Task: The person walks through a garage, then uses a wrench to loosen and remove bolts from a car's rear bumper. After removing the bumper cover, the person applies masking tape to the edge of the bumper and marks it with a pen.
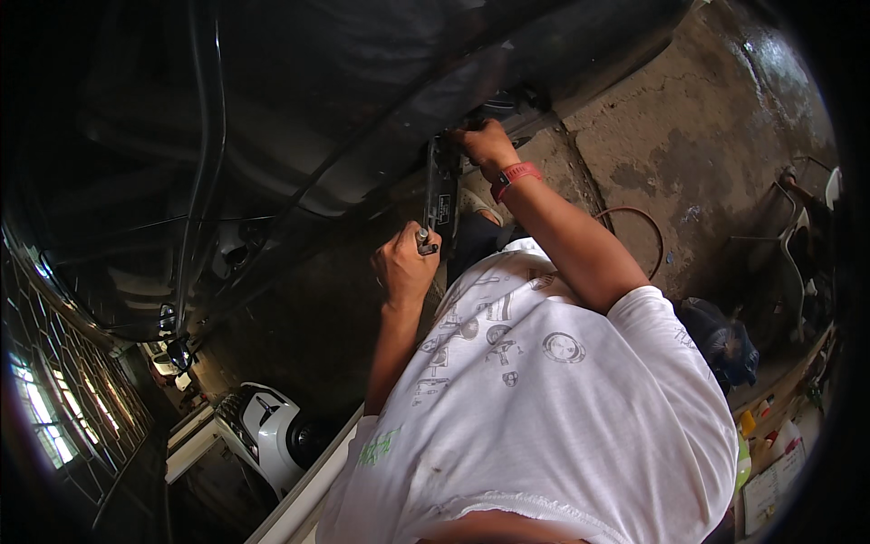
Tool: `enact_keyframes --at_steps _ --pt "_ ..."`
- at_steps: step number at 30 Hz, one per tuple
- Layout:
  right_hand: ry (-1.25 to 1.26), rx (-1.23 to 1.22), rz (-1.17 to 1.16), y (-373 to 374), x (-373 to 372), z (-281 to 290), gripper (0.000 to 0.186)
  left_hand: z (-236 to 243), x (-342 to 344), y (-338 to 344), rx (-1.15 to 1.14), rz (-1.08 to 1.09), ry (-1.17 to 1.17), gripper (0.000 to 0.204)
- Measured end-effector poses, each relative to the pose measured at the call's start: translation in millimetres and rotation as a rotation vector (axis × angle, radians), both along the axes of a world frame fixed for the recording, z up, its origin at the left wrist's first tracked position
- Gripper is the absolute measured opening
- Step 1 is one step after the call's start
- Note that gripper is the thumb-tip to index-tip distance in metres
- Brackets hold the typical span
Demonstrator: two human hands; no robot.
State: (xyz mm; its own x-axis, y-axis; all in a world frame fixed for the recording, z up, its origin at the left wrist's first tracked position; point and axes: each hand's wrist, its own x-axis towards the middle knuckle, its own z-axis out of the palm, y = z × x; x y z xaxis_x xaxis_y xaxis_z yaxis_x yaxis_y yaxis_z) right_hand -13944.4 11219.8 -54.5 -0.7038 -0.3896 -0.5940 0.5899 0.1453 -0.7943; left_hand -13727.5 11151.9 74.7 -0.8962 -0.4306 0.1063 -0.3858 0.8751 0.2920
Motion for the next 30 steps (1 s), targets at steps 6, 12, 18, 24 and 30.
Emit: enact_keyframes --at_steps 6,12,18,24,30 --pt "-0.034 -0.052 0.098 5 -3 -5 0.044 -2 2 1 0.001 0.016 -0.015 0.019" --pt "0.017 -0.018 0.082 3 -4 -14 0.040 -3 5 2 -0.001 -0.006 0.001 0.019" --pt "0.030 0.031 0.055 6 0 -9 0.044 -1 3 4 0.001 -0.007 0.010 0.019" --pt "0.198 -0.003 0.080 4 -3 -9 0.045 1 2 4 0.000 -0.011 0.003 0.019" --pt "0.050 0.019 0.064 10 0 -2 0.046 0 4 5 0.015 -0.005 -0.008 0.020"
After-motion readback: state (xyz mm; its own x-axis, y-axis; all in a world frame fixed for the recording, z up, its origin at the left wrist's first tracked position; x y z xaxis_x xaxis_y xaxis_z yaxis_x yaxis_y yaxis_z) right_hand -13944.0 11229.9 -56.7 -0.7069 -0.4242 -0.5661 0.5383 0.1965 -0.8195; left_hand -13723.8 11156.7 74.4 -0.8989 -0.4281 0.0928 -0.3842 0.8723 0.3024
